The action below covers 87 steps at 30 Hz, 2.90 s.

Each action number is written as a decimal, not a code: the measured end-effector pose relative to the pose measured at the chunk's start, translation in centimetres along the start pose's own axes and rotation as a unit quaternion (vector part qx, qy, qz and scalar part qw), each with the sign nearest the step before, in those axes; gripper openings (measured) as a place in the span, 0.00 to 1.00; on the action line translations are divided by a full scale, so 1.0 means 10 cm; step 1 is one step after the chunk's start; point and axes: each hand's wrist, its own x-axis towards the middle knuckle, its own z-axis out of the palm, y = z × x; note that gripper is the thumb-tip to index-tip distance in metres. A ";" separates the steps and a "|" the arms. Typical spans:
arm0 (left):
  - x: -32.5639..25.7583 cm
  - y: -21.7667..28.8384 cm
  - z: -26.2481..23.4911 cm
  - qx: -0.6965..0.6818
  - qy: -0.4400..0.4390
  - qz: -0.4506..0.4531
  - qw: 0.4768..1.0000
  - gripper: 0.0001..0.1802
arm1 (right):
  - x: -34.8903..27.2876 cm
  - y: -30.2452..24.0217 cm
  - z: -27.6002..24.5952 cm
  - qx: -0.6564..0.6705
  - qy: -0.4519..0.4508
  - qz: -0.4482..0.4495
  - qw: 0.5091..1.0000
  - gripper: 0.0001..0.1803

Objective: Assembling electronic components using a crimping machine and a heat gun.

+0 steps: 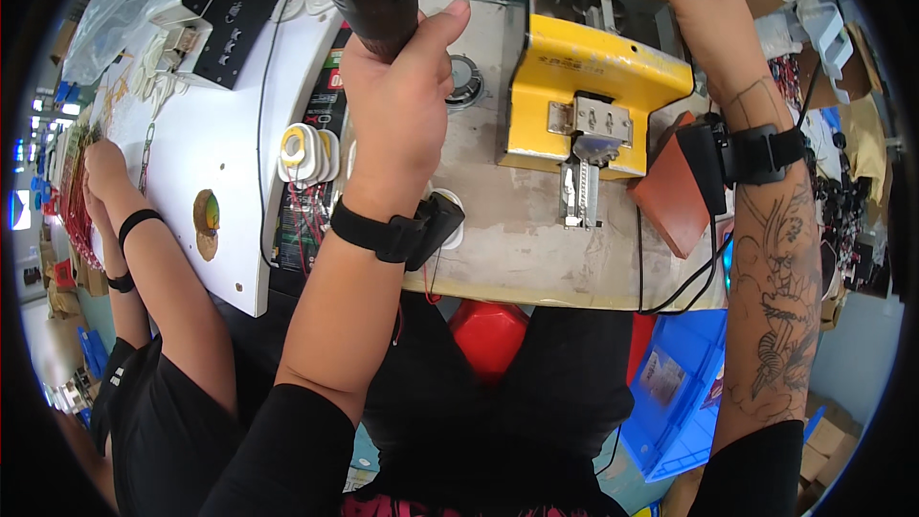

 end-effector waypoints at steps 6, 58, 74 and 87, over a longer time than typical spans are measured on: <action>-0.10 0.14 0.02 0.076 0.001 -0.032 0.997 0.19 | -0.62 -0.45 -0.23 0.079 0.123 -0.035 0.989 0.15; -1.26 0.36 0.13 -0.002 -0.069 -0.180 0.981 0.21 | -2.48 -0.26 0.32 -0.014 0.003 0.005 1.000 0.13; -1.08 0.18 0.02 0.104 -0.027 -0.058 0.993 0.11 | -2.53 -0.31 -0.01 0.038 -0.032 0.046 0.998 0.05; -1.64 -0.01 0.02 0.270 -0.279 0.018 0.921 0.15 | -1.64 -0.37 -0.42 0.165 -0.035 0.159 0.973 0.25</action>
